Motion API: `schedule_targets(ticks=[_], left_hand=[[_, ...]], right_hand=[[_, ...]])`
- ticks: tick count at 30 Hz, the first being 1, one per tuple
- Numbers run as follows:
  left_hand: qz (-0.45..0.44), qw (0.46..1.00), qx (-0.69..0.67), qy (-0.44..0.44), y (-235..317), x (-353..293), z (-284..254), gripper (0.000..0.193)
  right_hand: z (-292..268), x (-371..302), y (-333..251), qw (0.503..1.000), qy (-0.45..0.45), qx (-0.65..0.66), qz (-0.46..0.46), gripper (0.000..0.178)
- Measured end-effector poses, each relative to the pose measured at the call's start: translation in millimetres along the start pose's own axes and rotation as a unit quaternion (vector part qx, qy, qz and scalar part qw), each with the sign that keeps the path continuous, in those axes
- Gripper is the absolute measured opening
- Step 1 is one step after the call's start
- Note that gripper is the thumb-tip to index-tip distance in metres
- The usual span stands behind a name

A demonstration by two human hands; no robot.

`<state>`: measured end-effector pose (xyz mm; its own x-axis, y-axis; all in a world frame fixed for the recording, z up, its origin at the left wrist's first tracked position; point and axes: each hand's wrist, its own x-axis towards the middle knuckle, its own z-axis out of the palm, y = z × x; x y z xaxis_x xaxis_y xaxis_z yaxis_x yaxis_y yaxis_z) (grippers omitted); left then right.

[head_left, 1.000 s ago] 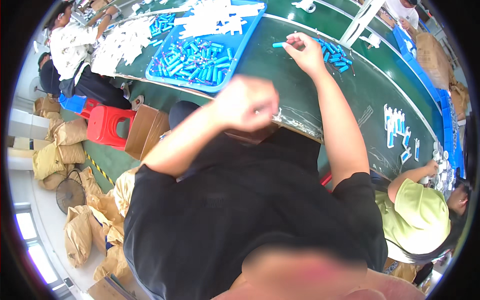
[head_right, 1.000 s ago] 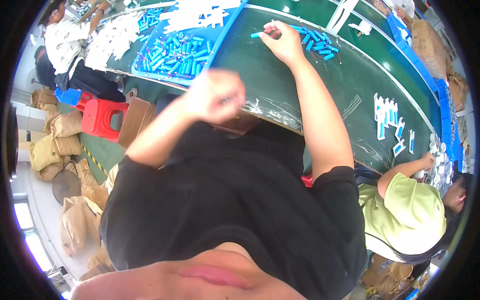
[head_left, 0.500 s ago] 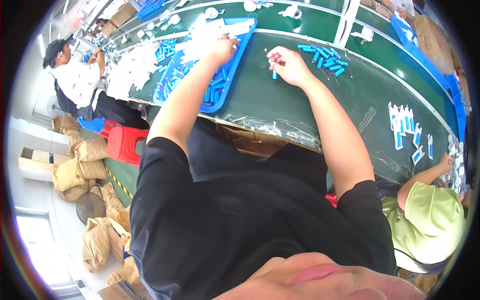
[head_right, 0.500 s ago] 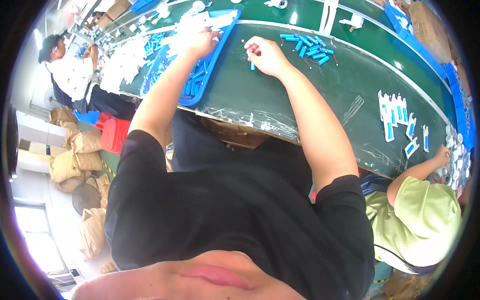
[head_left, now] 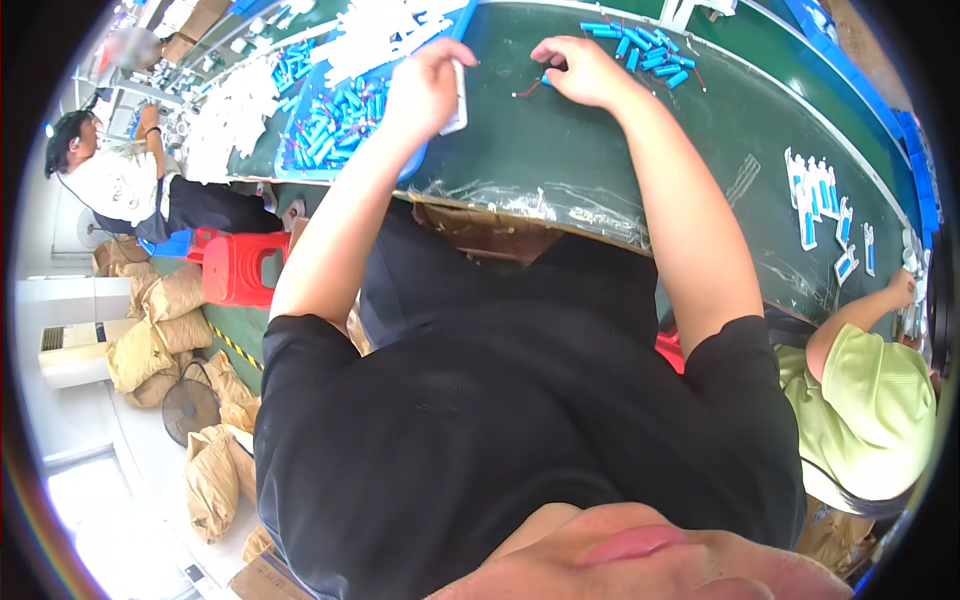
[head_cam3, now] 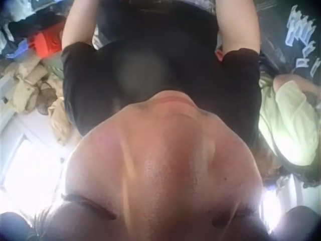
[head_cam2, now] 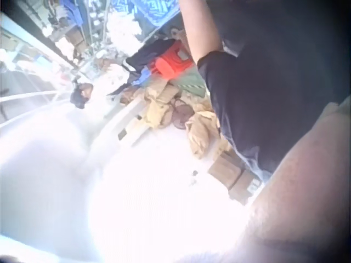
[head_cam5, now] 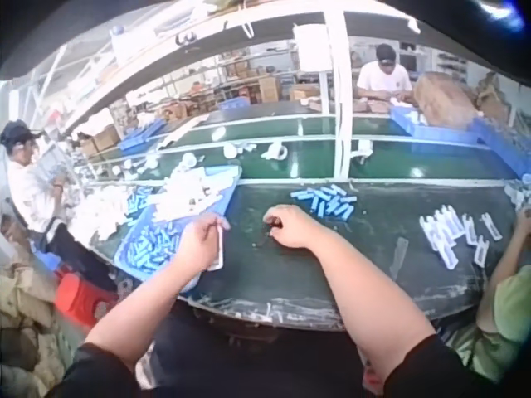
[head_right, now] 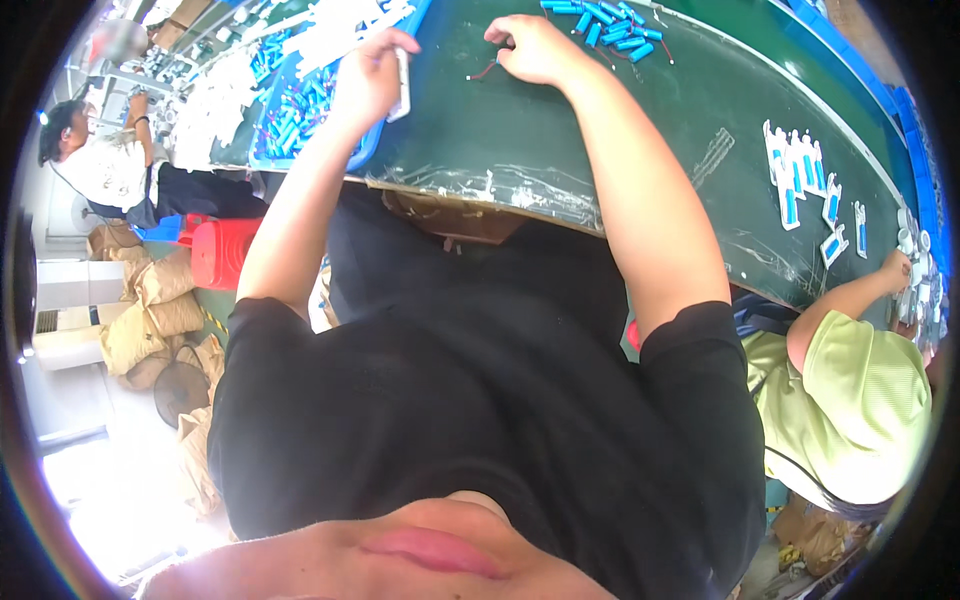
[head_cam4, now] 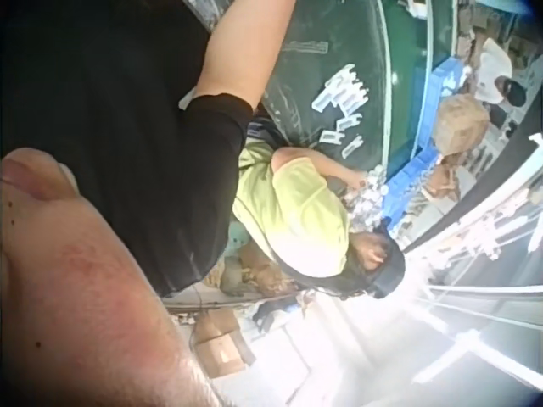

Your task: Assembling small electronic components into white plastic frames on an assembly line.

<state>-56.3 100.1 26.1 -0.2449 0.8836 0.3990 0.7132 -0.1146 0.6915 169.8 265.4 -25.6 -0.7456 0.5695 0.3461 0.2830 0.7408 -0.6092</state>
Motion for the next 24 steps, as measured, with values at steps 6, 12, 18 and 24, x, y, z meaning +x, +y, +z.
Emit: schedule_targets(ticks=[6,12,18,24], left_hand=[[0.16,0.967,0.19,-0.05,4,-46,46,0.027],[0.196,0.927,0.317,0.03,41,-62,23,0.028],[0.192,0.946,0.164,-0.204,37,-83,16,0.019],[0.182,0.92,0.231,-0.26,31,-77,14,0.015]], right_hand=[[-21,-11,-5,0.986,-0.148,-0.074,0.004,0.044],[-19,-10,11,0.98,-0.083,-0.146,0.11,0.041],[-17,-11,-13,0.986,-0.004,-0.134,0.094,0.039],[-12,-9,-41,0.992,-0.039,0.042,0.116,0.045]])
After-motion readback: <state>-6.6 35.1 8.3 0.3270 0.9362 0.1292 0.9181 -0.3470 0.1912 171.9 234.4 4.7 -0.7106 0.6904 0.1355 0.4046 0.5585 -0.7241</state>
